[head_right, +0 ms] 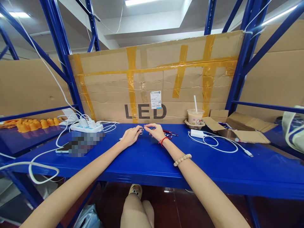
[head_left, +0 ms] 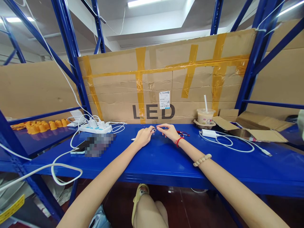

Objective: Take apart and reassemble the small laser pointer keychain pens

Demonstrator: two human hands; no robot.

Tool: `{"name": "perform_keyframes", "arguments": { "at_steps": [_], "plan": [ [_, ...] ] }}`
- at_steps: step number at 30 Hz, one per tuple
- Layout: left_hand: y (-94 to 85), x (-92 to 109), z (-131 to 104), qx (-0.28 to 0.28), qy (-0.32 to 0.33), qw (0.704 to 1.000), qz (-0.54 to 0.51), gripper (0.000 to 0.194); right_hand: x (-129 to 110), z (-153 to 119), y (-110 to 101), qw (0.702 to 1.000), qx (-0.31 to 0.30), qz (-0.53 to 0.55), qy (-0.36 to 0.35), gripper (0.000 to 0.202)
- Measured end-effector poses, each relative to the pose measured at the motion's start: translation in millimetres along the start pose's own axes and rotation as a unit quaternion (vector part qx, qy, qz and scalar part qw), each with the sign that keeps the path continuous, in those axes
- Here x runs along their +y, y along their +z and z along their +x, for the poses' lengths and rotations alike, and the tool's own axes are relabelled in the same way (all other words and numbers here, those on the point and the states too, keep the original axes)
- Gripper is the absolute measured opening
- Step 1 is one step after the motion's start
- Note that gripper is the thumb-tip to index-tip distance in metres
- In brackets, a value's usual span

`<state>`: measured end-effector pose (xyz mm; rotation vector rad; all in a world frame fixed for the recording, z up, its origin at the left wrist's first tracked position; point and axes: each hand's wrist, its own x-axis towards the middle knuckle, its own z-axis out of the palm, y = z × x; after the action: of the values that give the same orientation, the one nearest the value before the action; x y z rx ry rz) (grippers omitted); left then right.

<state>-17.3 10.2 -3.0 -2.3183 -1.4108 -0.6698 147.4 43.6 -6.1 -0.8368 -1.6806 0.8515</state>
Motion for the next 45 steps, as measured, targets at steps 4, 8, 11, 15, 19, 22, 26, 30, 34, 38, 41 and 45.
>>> {"name": "perform_keyframes", "arguments": {
  "at_steps": [4, 8, 11, 15, 19, 22, 26, 30, 34, 38, 41, 45],
  "plan": [
    [-0.9, 0.1, -0.4, -0.007, 0.004, 1.0, -0.004, 0.023, -0.5, -0.4, -1.5, 1.0, -0.019, -0.001, -0.021, 0.036],
    [-1.0, 0.3, -1.8, -0.005, 0.024, 0.999, -0.03, 0.022, -0.6, 0.5, -3.5, 0.999, -0.038, 0.001, -0.035, 0.036],
    [-0.4, 0.0, -3.7, 0.004, 0.043, 0.998, -0.05, 0.019, -0.7, 0.9, -4.4, 0.998, -0.05, 0.003, -0.038, 0.037],
    [-0.9, 0.6, -6.2, 0.004, 0.051, 0.996, -0.066, 0.017, -1.0, -0.5, -3.3, 0.997, -0.058, 0.008, -0.043, 0.038],
    [-2.0, 1.9, -7.3, 0.007, 0.059, 0.996, -0.072, 0.014, -2.9, -2.8, -1.5, 0.996, -0.066, 0.02, -0.056, 0.04],
    [-1.5, 2.2, -7.3, 0.012, 0.067, 0.996, -0.061, 0.011, -5.1, -4.3, -1.3, 0.996, -0.064, 0.024, -0.06, 0.04],
    [1.8, 0.9, -6.8, 0.028, 0.09, 0.994, -0.048, 0.01, -6.6, -5.3, -2.0, 0.995, -0.066, 0.017, -0.067, 0.038],
    [6.0, -1.6, -6.2, 0.049, 0.097, 0.993, -0.033, 0.01, -5.3, -4.9, -1.8, 0.995, -0.063, 0.014, -0.079, 0.038],
    [7.0, -2.6, -6.0, 0.059, 0.095, 0.994, -0.01, 0.01, -3.0, -4.1, -1.0, 0.995, -0.051, 0.018, -0.089, 0.039],
    [6.6, -2.5, -5.8, 0.061, 0.091, 0.994, 0.002, 0.011, -0.4, -3.0, -0.2, 0.995, -0.043, 0.011, -0.091, 0.04],
    [6.5, -2.6, -5.7, 0.063, 0.087, 0.994, 0.001, 0.011, 2.1, -2.3, 0.6, 0.995, -0.033, -0.01, -0.098, 0.041],
    [4.8, -1.7, -5.4, 0.055, 0.085, 0.995, 0.017, 0.011, 4.5, -1.9, 2.4, 0.989, -0.001, -0.069, -0.129, 0.039]
  ]
}}
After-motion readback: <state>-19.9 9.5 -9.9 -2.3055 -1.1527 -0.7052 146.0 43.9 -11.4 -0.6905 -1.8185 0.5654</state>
